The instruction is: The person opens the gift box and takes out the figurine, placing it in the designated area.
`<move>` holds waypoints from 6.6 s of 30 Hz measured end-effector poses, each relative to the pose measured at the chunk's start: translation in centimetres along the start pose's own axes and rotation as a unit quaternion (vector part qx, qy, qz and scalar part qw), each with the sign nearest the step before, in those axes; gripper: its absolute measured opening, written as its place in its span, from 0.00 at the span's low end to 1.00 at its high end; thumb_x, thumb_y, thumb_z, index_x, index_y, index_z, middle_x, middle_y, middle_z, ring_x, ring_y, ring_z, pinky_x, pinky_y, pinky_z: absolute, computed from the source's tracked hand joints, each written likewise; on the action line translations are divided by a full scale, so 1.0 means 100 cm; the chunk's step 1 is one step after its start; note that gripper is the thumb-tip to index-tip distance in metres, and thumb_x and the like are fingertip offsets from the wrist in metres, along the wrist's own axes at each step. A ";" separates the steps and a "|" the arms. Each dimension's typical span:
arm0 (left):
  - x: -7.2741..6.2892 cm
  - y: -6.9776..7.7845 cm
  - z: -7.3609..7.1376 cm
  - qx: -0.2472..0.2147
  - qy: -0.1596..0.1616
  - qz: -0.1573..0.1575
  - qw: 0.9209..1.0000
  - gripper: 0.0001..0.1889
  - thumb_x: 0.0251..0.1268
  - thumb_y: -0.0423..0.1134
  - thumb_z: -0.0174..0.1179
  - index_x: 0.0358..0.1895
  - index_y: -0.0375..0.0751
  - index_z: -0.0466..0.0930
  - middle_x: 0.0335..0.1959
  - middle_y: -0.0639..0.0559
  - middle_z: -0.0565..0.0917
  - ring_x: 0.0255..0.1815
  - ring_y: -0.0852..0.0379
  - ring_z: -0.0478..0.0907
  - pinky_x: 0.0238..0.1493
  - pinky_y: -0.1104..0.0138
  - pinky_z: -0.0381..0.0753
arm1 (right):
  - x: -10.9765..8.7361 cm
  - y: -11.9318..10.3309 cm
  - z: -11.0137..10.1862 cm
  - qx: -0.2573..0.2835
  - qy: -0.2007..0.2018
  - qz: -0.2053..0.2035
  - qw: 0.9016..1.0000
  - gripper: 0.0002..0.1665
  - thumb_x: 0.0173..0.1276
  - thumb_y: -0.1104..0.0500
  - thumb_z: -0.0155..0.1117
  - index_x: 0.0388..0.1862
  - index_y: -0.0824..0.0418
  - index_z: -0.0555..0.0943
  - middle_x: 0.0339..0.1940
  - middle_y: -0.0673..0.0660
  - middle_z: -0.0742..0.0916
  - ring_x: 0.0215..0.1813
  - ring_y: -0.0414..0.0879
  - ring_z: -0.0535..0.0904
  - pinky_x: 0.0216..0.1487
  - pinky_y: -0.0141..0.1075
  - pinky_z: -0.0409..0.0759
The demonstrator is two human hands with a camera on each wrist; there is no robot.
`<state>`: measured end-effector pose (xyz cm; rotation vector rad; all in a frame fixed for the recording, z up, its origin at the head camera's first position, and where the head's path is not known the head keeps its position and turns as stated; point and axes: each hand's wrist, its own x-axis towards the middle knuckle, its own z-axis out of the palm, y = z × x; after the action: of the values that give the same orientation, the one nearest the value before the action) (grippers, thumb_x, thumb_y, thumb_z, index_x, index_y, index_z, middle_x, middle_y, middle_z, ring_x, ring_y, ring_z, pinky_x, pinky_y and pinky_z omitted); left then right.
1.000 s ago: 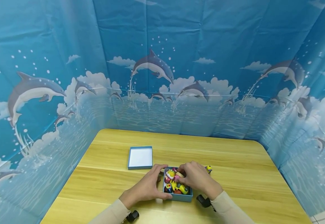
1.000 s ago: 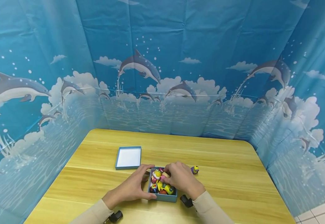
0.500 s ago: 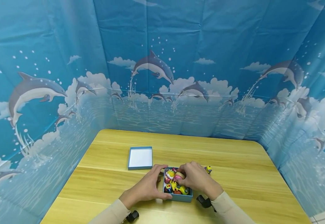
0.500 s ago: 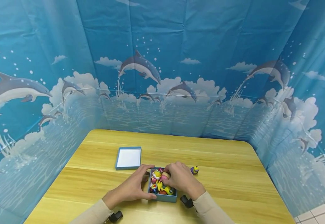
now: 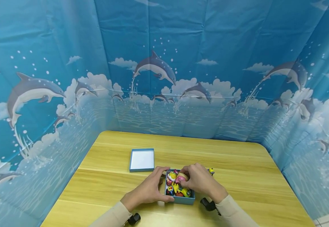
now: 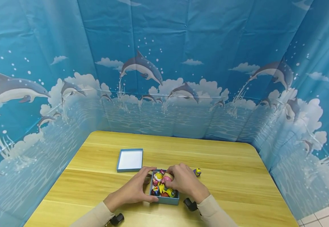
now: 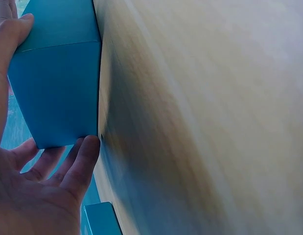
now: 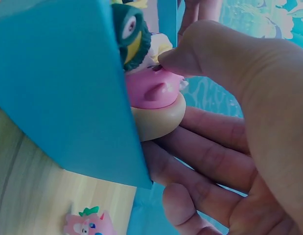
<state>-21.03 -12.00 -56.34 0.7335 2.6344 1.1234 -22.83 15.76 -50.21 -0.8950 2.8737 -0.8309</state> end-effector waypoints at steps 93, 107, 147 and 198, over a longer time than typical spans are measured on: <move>-0.003 0.004 0.002 0.003 0.009 0.006 1.000 0.66 0.61 0.74 0.84 0.95 0.51 0.57 0.86 0.50 0.71 0.80 0.49 0.78 0.84 0.41 0.81 | -0.030 0.021 -0.015 0.245 0.042 0.031 0.968 0.24 1.00 0.53 0.49 0.81 0.56 0.82 0.69 0.66 0.87 0.52 0.49 0.94 0.52 0.39 0.97; -0.003 0.002 0.003 -0.003 0.009 0.004 1.000 0.67 0.60 0.76 0.83 0.95 0.52 0.57 0.87 0.52 0.70 0.82 0.49 0.77 0.84 0.42 0.81 | -0.034 0.025 -0.021 0.212 0.069 0.045 0.974 0.28 0.84 0.51 0.78 0.77 0.52 0.85 0.65 0.59 0.91 0.54 0.46 0.95 0.50 0.38 0.96; -0.004 0.003 0.003 0.000 0.008 -0.006 1.000 0.66 0.61 0.75 0.83 0.96 0.54 0.57 0.88 0.52 0.70 0.84 0.47 0.76 0.85 0.39 0.79 | -0.058 0.052 -0.039 0.143 0.121 0.064 0.980 0.35 0.70 0.64 0.89 0.72 0.62 0.83 0.65 0.65 0.89 0.50 0.44 0.96 0.44 0.31 0.93; 0.004 0.014 0.011 0.135 0.010 -0.010 0.991 0.78 0.54 0.83 0.81 1.00 0.51 0.46 0.93 0.48 0.67 0.87 0.45 0.74 0.84 0.45 0.81 | -0.083 0.118 -0.055 0.048 0.156 0.103 0.981 0.38 0.72 0.70 0.85 0.79 0.66 0.83 0.69 0.72 0.87 0.62 0.69 0.92 0.46 0.34 0.94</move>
<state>-20.45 -10.28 -56.16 0.7443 2.8374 0.7789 -23.05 31.07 -52.44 -0.4845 3.0791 -1.1659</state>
